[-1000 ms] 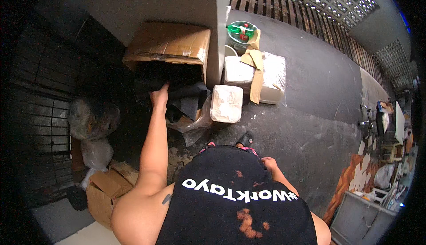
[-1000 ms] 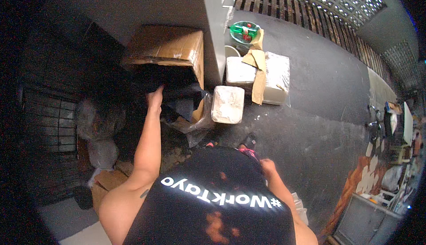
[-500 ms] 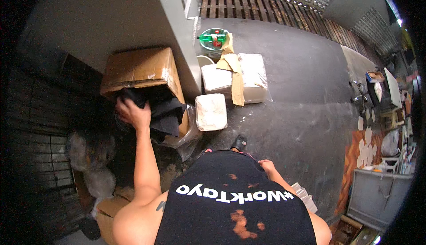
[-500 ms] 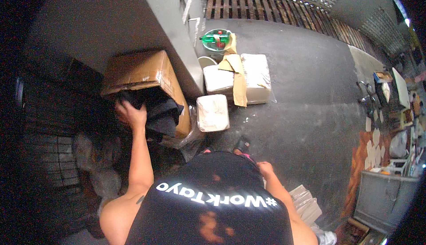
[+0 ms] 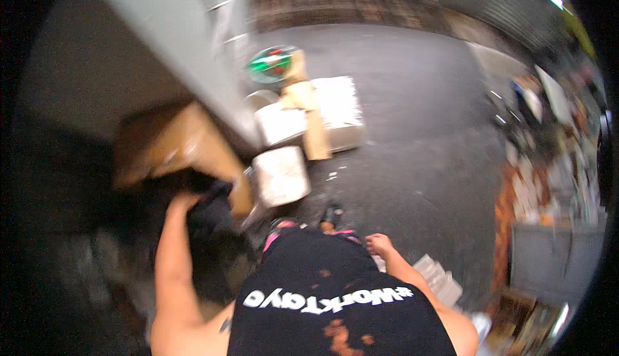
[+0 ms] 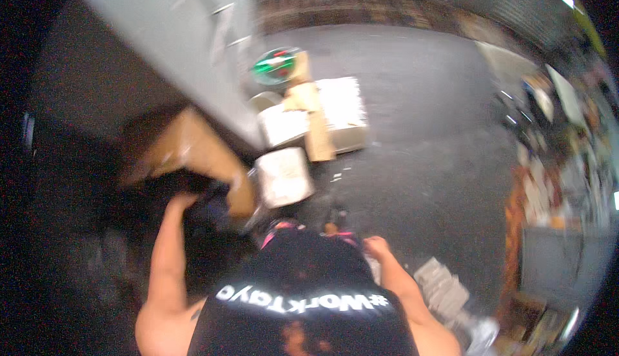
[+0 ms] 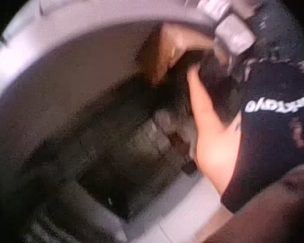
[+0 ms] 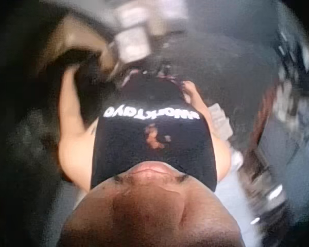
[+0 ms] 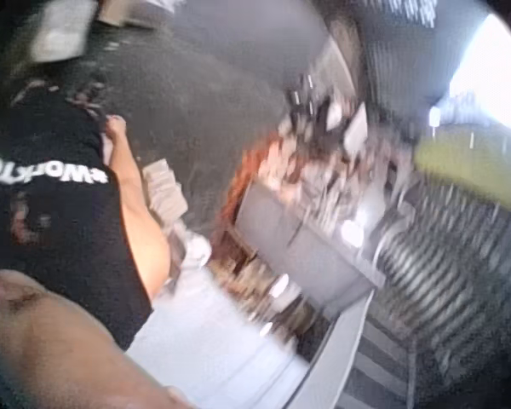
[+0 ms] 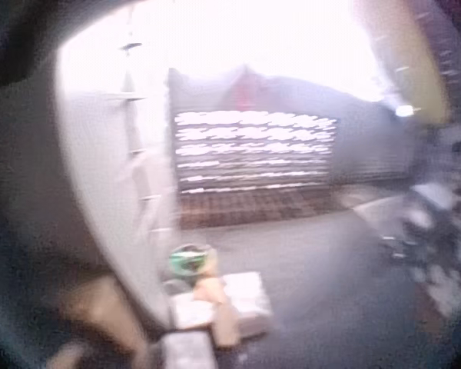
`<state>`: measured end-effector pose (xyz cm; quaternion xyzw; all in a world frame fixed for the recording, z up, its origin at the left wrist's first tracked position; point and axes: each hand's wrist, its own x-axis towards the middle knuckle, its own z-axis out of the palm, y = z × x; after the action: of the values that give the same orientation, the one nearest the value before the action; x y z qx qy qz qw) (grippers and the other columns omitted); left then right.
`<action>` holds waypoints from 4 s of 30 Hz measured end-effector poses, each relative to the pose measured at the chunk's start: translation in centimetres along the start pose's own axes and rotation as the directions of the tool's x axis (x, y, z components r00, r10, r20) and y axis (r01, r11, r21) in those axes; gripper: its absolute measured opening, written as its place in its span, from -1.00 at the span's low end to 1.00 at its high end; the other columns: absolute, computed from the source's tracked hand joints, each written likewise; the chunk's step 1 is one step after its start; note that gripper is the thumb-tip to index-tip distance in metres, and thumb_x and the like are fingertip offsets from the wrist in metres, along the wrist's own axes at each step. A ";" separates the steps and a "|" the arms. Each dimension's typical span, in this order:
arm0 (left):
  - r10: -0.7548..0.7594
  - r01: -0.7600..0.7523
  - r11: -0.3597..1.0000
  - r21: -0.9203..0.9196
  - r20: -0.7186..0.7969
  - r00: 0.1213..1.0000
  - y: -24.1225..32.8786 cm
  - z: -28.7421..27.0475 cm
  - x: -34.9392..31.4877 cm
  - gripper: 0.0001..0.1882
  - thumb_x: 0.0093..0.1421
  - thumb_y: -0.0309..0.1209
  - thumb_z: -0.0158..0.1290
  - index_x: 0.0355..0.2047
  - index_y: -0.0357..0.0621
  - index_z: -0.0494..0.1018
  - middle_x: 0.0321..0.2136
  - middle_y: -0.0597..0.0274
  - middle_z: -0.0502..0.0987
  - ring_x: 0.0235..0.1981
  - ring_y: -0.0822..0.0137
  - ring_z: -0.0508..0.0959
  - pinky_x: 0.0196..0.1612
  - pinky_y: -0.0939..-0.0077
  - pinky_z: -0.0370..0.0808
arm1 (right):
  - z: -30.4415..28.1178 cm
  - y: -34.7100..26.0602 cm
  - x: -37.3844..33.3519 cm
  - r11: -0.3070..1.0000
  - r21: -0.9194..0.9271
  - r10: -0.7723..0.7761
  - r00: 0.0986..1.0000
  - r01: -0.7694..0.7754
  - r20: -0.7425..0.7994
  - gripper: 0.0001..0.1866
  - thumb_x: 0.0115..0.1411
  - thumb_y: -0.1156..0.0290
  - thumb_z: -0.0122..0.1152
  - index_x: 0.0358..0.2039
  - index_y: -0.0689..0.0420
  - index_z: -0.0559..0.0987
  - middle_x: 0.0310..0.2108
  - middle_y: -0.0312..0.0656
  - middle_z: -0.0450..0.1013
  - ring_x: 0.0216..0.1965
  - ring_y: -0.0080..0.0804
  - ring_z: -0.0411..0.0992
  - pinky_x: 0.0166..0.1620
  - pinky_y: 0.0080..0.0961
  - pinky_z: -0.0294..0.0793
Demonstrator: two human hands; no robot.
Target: The person walks through a cluttered storage area, picks up a black garment, and places it into a cardboard box. They then move to a table, handle a small box, and use a marker to write on the packaging.
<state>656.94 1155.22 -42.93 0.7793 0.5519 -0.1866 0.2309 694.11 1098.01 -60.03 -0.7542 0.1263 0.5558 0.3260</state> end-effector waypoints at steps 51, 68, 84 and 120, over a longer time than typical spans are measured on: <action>0.340 -0.276 0.858 0.434 -0.075 0.937 2.6 10.7 11.7 -0.22 0.12 0.13 0.10 0.18 -0.17 0.34 0.20 -0.09 0.32 0.26 -0.07 0.25 0.32 0.08 0.15 | 6.2 3.8 -9.5 0.958 -0.272 -0.034 0.904 -0.092 -0.426 -0.71 0.06 0.14 0.23 -0.33 0.06 0.68 -0.28 -0.15 0.59 -0.21 -0.28 0.52 -0.09 -0.33 0.45; -0.013 0.097 0.950 0.297 -0.272 0.962 -6.6 -0.7 -3.3 -0.43 0.12 -0.41 0.02 0.20 -0.09 0.32 0.19 -0.09 0.32 0.25 -0.03 0.27 0.32 0.09 0.16 | 7.3 -23.2 -6.2 0.820 -0.263 -0.483 0.862 0.508 0.155 -0.65 0.25 0.29 0.20 -0.01 0.19 0.51 -0.29 -0.27 0.51 -0.34 -0.52 0.45 -0.30 -0.55 0.44; -0.422 0.249 0.896 -0.368 -0.527 0.738 -15.8 -0.5 2.3 -0.52 0.27 -0.28 -0.11 0.15 -0.24 0.34 0.10 -0.16 0.42 0.12 -0.12 0.40 0.17 0.18 0.31 | 29.5 -28.5 -15.1 0.169 -0.548 -0.581 0.532 0.819 0.616 -0.45 0.14 0.16 0.21 0.08 0.20 0.45 0.03 0.11 0.41 0.12 0.00 0.36 0.18 -0.26 0.33; -0.655 0.397 0.754 -0.523 -0.552 0.517 16.4 9.2 -11.1 0.03 0.05 -0.22 0.23 0.34 -0.30 -0.19 0.31 -0.24 -0.10 0.30 -0.19 0.07 0.29 0.01 0.17 | -25.0 15.3 -4.6 0.976 0.106 0.198 0.977 -0.190 -0.074 -0.68 0.25 0.24 0.06 -0.03 0.07 0.51 -0.24 -0.17 0.46 -0.34 -0.30 0.46 -0.35 -0.33 0.48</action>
<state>668.55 1136.79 -41.90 0.5289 0.8312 0.1608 0.0593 702.92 1069.83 -56.97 -0.7441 0.2401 0.5459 0.3012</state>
